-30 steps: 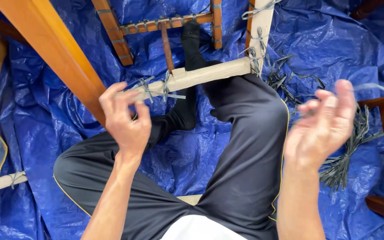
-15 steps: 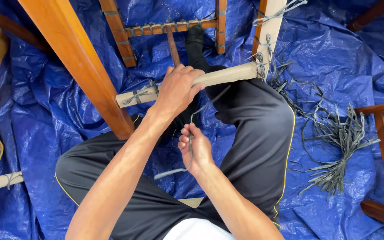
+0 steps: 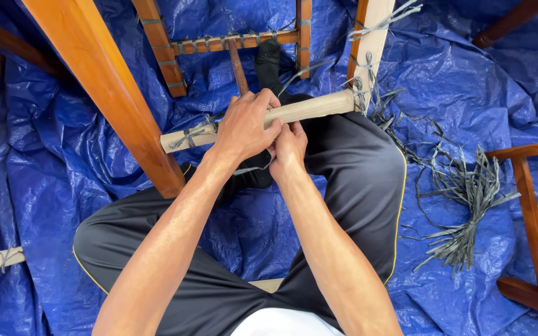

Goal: Tying and weaving plastic strips onto a wooden chair frame to create a seat.

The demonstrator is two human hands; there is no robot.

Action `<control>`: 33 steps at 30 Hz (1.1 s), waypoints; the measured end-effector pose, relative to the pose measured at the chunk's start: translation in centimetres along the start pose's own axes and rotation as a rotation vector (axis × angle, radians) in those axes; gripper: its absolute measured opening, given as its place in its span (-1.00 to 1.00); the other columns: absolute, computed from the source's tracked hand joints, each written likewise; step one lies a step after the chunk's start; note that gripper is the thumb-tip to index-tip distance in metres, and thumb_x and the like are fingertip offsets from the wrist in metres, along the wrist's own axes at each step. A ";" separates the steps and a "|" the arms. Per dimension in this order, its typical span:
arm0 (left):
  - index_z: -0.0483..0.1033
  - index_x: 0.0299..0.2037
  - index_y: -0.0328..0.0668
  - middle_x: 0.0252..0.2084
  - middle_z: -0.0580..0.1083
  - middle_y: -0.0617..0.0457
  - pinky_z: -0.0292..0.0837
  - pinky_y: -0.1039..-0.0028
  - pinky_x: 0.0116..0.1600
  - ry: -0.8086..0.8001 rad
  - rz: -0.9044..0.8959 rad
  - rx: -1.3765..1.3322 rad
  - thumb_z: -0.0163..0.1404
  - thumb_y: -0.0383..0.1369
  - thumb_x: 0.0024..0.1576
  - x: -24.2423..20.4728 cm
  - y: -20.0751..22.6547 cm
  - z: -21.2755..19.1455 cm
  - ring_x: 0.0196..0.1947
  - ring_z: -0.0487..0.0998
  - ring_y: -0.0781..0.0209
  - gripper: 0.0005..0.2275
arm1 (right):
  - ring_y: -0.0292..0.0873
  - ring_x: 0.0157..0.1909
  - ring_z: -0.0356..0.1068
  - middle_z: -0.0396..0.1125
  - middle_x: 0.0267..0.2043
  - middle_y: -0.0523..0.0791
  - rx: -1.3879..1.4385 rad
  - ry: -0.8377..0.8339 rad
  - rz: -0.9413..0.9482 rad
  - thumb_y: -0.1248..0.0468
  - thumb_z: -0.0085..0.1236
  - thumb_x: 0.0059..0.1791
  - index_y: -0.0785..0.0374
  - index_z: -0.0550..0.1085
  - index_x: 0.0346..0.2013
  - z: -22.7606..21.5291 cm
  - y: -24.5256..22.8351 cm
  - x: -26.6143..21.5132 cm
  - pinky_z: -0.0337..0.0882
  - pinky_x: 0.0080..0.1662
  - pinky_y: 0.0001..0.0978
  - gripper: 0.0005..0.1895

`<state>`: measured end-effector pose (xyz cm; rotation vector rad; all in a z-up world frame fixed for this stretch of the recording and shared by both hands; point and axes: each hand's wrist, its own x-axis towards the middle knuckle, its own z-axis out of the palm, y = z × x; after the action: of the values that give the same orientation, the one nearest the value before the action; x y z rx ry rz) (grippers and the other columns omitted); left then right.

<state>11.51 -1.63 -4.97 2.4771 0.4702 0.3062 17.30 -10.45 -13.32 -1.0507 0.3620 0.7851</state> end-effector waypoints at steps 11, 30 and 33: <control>0.57 0.02 -0.22 -0.29 0.58 -0.03 0.43 0.13 -0.11 0.045 -0.167 -0.100 0.11 -0.15 0.16 2.2 -1.9 1.9 -0.20 0.59 -0.09 -0.65 | -0.47 -0.50 0.20 0.35 -0.35 -0.27 -0.141 -0.096 -0.157 0.26 -0.01 0.13 0.20 0.46 -0.08 -1.2 0.5 -0.3 0.11 -0.51 -0.63 -0.86; 0.66 -0.28 -0.15 -0.30 0.59 0.03 0.44 0.25 -0.19 0.179 -0.091 -0.209 0.18 -0.32 0.12 1.0 0.8 -0.4 -0.25 0.60 0.05 -0.90 | -0.45 -0.61 0.05 0.24 -0.56 -0.24 -0.420 -0.264 -0.208 0.25 -0.05 0.12 0.25 0.44 -0.29 -2.1 -7.1 -7.1 0.01 -0.55 -0.57 -0.83; 0.67 -0.26 -0.14 -0.29 0.60 0.03 0.49 0.32 -0.18 0.183 -0.095 -0.275 0.19 -0.34 0.11 0.9 0.5 -0.3 -0.28 0.65 0.11 -0.90 | -0.43 -0.50 0.19 0.29 -0.53 -0.23 -0.759 -0.490 -0.380 0.29 -0.04 0.11 0.27 0.47 -0.31 -1.5 -10.9 -5.2 0.17 -0.43 -0.55 -0.83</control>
<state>12.35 -1.52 -4.39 2.1623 0.5785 0.5255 21.85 -16.74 -3.94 -1.5145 -0.5898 0.8154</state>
